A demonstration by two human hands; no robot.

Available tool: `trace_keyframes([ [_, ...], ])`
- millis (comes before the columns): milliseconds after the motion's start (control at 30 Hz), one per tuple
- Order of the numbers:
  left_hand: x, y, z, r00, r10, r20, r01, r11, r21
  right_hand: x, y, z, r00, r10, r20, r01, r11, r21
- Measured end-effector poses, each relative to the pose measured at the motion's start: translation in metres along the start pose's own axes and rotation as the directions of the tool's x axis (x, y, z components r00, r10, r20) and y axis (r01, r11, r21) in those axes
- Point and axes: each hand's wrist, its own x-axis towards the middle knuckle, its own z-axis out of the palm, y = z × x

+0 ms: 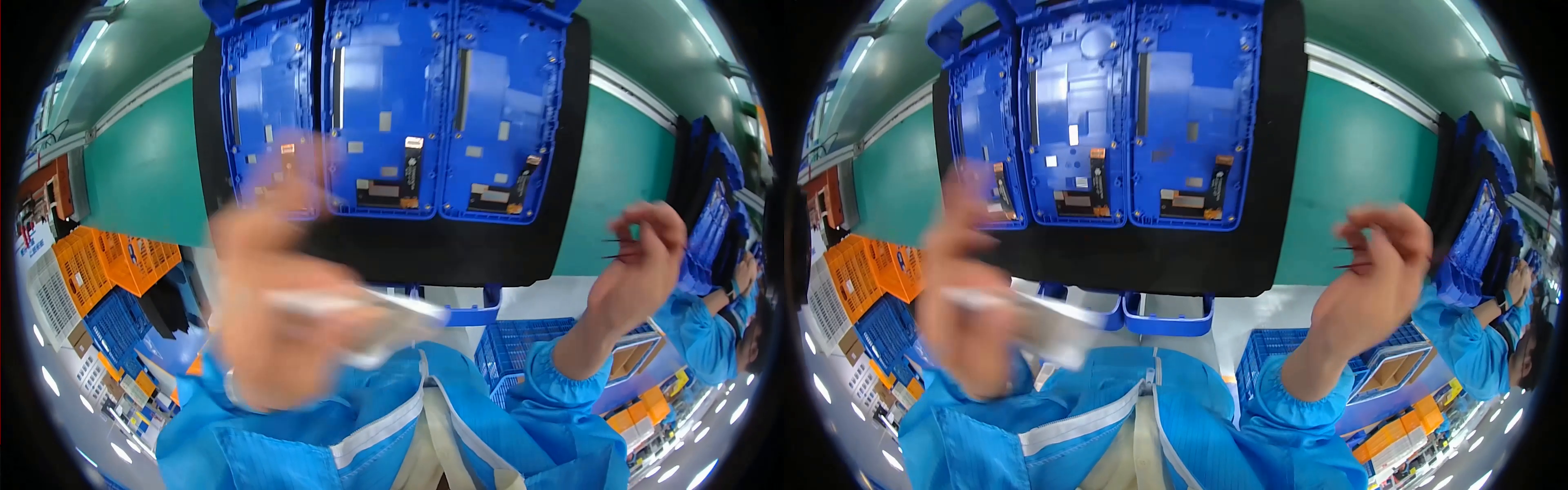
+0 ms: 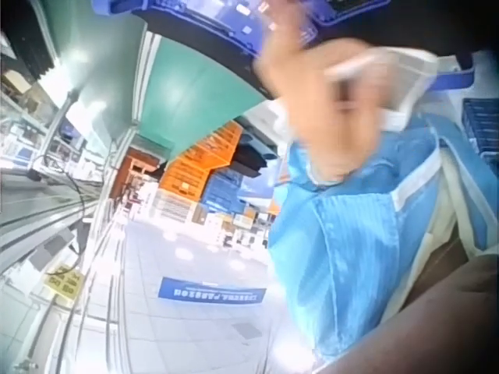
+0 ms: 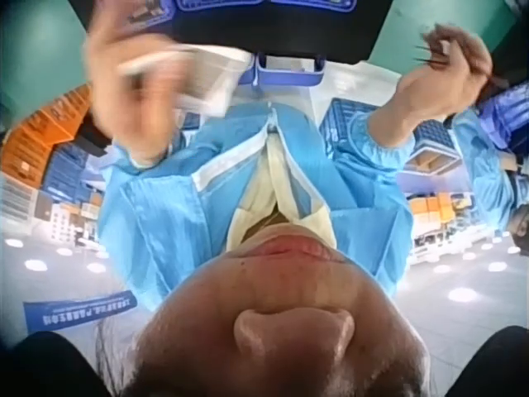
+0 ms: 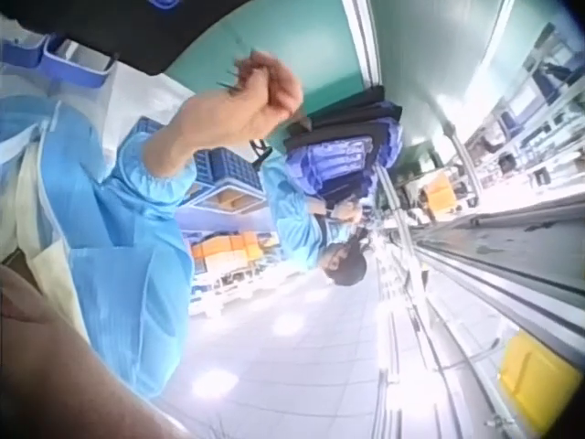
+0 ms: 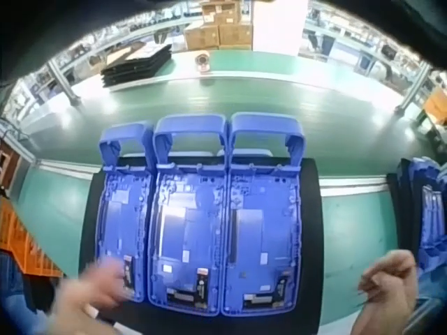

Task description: The person applies small adhesive strips to electronics frames on an assembly line using tweezers.

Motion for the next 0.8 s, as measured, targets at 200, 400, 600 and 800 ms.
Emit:
trace_keyframes([
  [200,-0.009,-0.078,-0.045,0.707,-0.679,-0.200,0.571,0.714,-0.405,-0.019,0.017,0.017,0.944,0.077,0.322,0.153,0.760,-0.632],
  [400,-0.017,-0.027,-0.067,0.703,-0.630,-0.329,0.415,0.739,-0.530,-0.016,0.001,0.015,0.906,0.335,0.258,-0.169,0.846,-0.507],
  [600,-0.001,0.038,-0.027,0.877,-0.428,-0.219,0.329,0.867,-0.375,0.025,0.012,-0.055,0.990,0.064,0.123,-0.034,0.972,-0.234],
  [800,0.028,0.078,0.097,0.864,-0.221,0.452,0.454,0.730,-0.511,0.069,-0.017,-0.254,0.999,-0.045,0.009,0.043,0.845,-0.533],
])
